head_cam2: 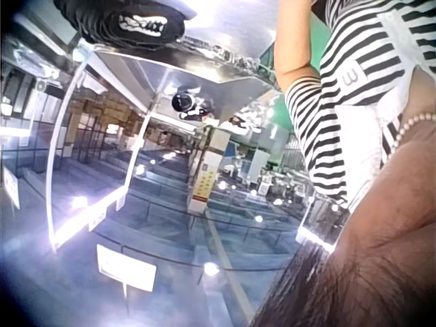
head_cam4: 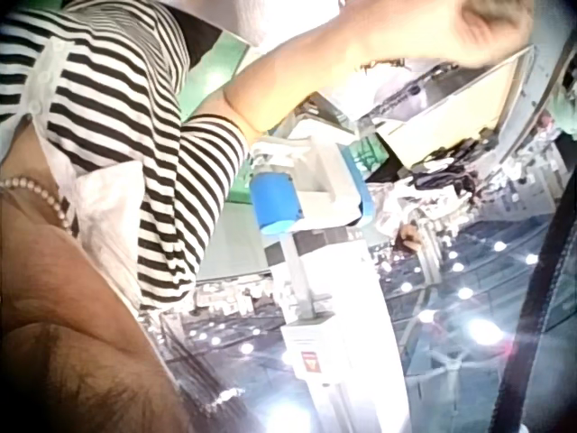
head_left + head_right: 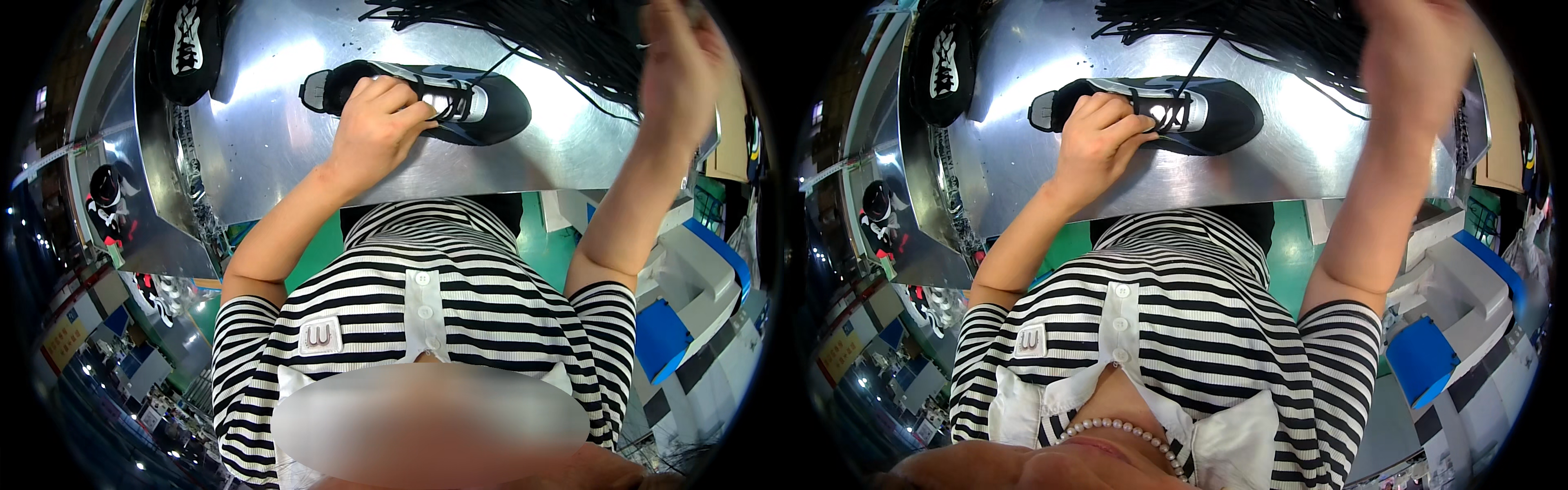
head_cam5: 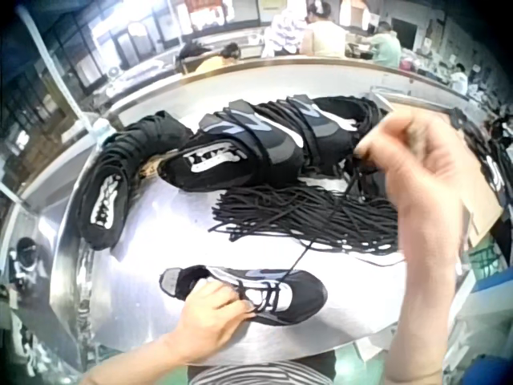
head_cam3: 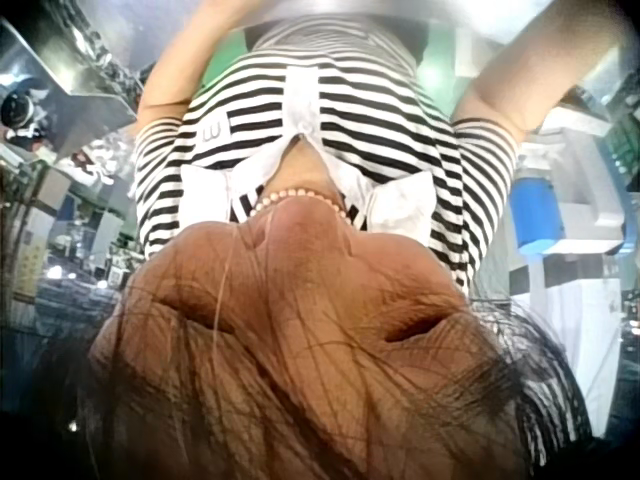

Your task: The person laces a shoe by hand, threading a black cord through the eyelets and pulling it through. They repeat the process with another shoe.

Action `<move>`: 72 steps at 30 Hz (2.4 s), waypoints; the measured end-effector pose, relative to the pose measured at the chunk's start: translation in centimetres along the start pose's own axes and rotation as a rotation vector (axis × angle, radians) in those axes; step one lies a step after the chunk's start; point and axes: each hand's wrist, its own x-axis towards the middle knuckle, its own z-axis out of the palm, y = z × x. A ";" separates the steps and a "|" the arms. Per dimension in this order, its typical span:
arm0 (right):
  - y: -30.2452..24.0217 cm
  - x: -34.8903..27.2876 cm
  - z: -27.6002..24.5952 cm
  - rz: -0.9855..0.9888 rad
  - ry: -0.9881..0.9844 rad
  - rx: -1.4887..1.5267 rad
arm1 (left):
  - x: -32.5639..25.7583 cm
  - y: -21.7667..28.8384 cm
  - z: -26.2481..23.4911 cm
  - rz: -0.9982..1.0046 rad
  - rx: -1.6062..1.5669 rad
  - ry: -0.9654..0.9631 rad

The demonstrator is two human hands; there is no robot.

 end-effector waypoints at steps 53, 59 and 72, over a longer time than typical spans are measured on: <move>7.7 -9.6 8.1 0.060 -0.719 -0.762 | -0.1 1.3 0.4 -0.694 -0.736 0.103; 7.2 -9.9 4.6 0.297 -0.477 -0.515 | -0.4 0.3 0.8 -0.681 -0.686 0.198; 10.7 -12.7 5.5 0.201 0.019 -0.204 | 1.1 -0.1 -1.7 -0.929 -1.158 0.032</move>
